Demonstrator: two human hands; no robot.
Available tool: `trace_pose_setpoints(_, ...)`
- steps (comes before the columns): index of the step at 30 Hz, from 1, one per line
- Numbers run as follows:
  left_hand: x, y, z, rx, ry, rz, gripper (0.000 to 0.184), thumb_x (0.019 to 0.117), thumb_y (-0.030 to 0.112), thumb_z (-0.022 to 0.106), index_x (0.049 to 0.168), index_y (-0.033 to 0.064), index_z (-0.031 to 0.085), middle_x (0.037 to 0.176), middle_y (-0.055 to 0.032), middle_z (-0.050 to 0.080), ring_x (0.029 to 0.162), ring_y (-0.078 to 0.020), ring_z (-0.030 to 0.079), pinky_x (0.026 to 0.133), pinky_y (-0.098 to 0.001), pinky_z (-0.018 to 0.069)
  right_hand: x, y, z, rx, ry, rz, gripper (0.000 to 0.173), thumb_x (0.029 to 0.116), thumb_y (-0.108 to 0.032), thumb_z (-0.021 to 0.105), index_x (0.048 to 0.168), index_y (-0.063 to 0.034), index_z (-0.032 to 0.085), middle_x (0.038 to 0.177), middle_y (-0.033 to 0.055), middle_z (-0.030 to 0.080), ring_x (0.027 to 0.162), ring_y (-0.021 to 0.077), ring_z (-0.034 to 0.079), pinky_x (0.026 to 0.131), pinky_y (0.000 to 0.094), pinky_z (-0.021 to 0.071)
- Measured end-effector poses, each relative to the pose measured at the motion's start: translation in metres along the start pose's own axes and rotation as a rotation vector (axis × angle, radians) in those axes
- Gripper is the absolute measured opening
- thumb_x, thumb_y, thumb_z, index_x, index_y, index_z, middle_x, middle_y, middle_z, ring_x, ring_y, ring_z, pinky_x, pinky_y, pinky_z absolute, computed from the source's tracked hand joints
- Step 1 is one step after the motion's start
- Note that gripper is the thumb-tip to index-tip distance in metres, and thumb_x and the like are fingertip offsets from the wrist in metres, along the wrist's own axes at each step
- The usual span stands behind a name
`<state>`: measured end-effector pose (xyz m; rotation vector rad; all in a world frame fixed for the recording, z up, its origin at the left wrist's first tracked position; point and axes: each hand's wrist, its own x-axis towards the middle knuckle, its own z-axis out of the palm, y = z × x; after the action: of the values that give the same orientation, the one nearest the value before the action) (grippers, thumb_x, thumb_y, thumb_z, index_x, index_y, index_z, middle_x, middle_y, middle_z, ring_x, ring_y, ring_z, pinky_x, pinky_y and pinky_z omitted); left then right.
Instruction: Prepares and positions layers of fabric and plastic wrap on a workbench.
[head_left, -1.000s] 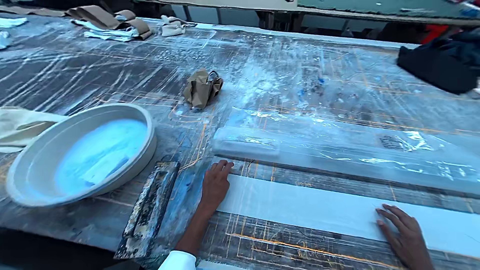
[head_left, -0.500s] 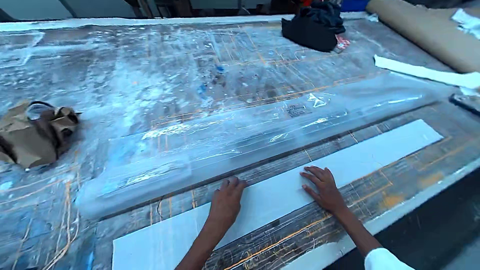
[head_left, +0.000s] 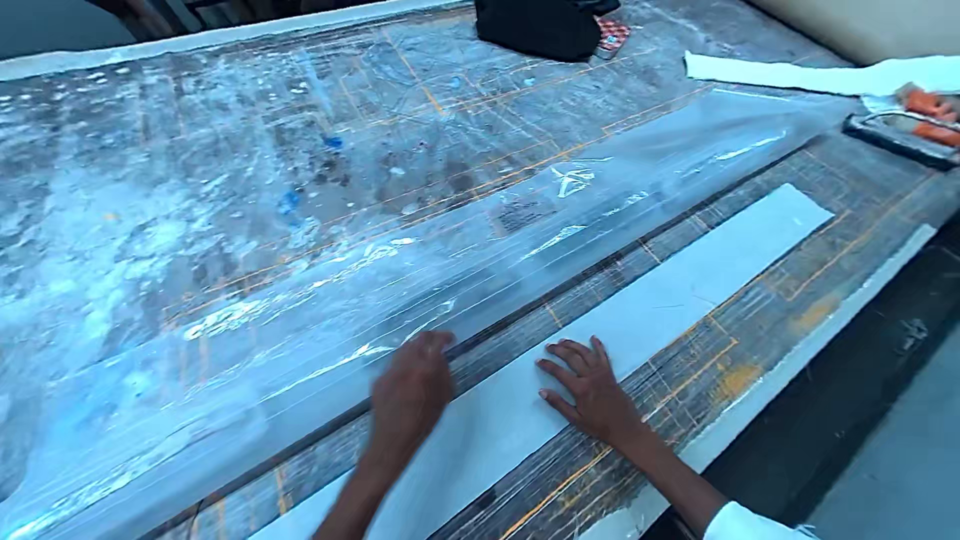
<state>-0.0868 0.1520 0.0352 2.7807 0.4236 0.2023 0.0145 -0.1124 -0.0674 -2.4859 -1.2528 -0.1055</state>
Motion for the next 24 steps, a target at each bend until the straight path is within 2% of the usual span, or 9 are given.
trace_pose_setpoints(3,0.098,-0.008,-0.031,-0.086,0.101,-0.053,0.032,0.1022,0.013,0.057,0.127,-0.0067,0.061,0.119,-0.0317,0.064,0.103,-0.0511,0.065,0.085,-0.0702,0.0508,0.001,-0.007,-0.003,0.058,-0.062,0.023,0.048,0.1059,-0.054,0.041,0.140,-0.0289,0.064,0.149,-0.0005,0.057,0.145,0.0261,0.045,0.117,0.0711,0.0237)
trace_pose_setpoints(5,0.167,-0.027,-0.029,-0.133,0.059,-0.062,0.044,0.1022,0.021,0.062,0.133,-0.0097,0.055,0.127,-0.0364,0.059,0.114,-0.0563,0.059,0.094,-0.0740,0.0451,0.003,-0.004,-0.013,0.159,-0.066,0.036,0.047,0.1065,-0.051,0.042,0.139,-0.0254,0.064,0.147,0.0015,0.060,0.142,0.0276,0.049,0.116,0.0697,0.0275)
trace_pose_setpoints(7,0.221,-0.052,-0.014,-0.154,-0.047,-0.078,0.055,0.0988,0.026,0.070,0.136,-0.0104,0.051,0.130,-0.0383,0.056,0.118,-0.0576,0.056,0.098,-0.0747,0.0425,0.003,0.014,-0.032,0.230,0.023,0.072,0.046,0.1060,-0.051,0.044,0.129,-0.0206,0.069,0.135,0.0048,0.066,0.131,0.0276,0.059,0.114,0.0614,0.0372)
trace_pose_setpoints(9,0.258,-0.078,0.005,-0.138,-0.147,-0.100,0.062,0.0949,0.026,0.075,0.137,-0.0114,0.050,0.132,-0.0399,0.054,0.120,-0.0590,0.054,0.099,-0.0756,0.0409,0.001,0.050,-0.051,0.172,0.161,0.165,0.047,0.1048,-0.052,0.045,0.116,-0.0180,0.075,0.120,0.0052,0.073,0.117,0.0257,0.067,0.106,0.0509,0.0483)
trace_pose_setpoints(11,0.283,-0.099,0.021,-0.098,-0.214,-0.135,0.065,0.0909,0.027,0.080,0.136,-0.0101,0.051,0.129,-0.0386,0.056,0.117,-0.0585,0.056,0.097,-0.0763,0.0412,0.005,0.101,-0.062,0.082,0.166,0.281,0.049,0.1038,-0.054,0.045,0.113,-0.0171,0.077,0.115,0.0046,0.074,0.112,0.0254,0.068,0.100,0.0484,0.0516)
trace_pose_setpoints(14,0.297,-0.115,0.039,-0.021,-0.293,-0.178,0.060,0.0848,0.024,0.086,0.128,-0.0062,0.057,0.115,-0.0330,0.062,0.103,-0.0523,0.061,0.089,-0.0737,0.0461,0.022,0.155,-0.063,0.027,0.067,0.334,0.049,0.1023,-0.056,0.047,0.116,-0.0175,0.075,0.119,0.0048,0.070,0.117,0.0268,0.064,0.102,0.0517,0.0486)
trace_pose_setpoints(19,0.289,-0.076,0.027,0.045,-0.350,-0.134,0.023,0.0931,0.014,0.076,0.104,-0.0061,0.070,0.091,-0.0300,0.068,0.086,-0.0485,0.065,0.080,-0.0735,0.0463,0.031,0.179,-0.078,0.054,0.092,0.316,0.052,0.1038,-0.056,0.043,0.116,-0.0172,0.075,0.120,0.0030,0.069,0.118,0.0241,0.062,0.105,0.0494,0.0447)
trace_pose_setpoints(22,0.268,-0.056,0.006,0.059,-0.257,-0.092,0.019,0.0945,0.010,0.074,0.104,-0.0056,0.070,0.093,-0.0302,0.068,0.089,-0.0506,0.066,0.081,-0.0747,0.0472,0.024,0.194,-0.072,0.018,0.092,0.317,0.050,0.1045,-0.056,0.041,0.114,-0.0200,0.075,0.119,0.0014,0.068,0.117,0.0223,0.061,0.104,0.0484,0.0433)
trace_pose_setpoints(24,0.243,-0.019,-0.016,0.063,-0.171,-0.094,0.020,0.0958,0.009,0.072,0.106,-0.0083,0.068,0.096,-0.0310,0.068,0.092,-0.0507,0.066,0.083,-0.0729,0.0477,0.034,0.203,-0.073,0.024,0.107,0.289,0.050,0.1050,-0.053,0.041,0.115,-0.0185,0.075,0.119,0.0032,0.069,0.116,0.0245,0.062,0.103,0.0490,0.0440)
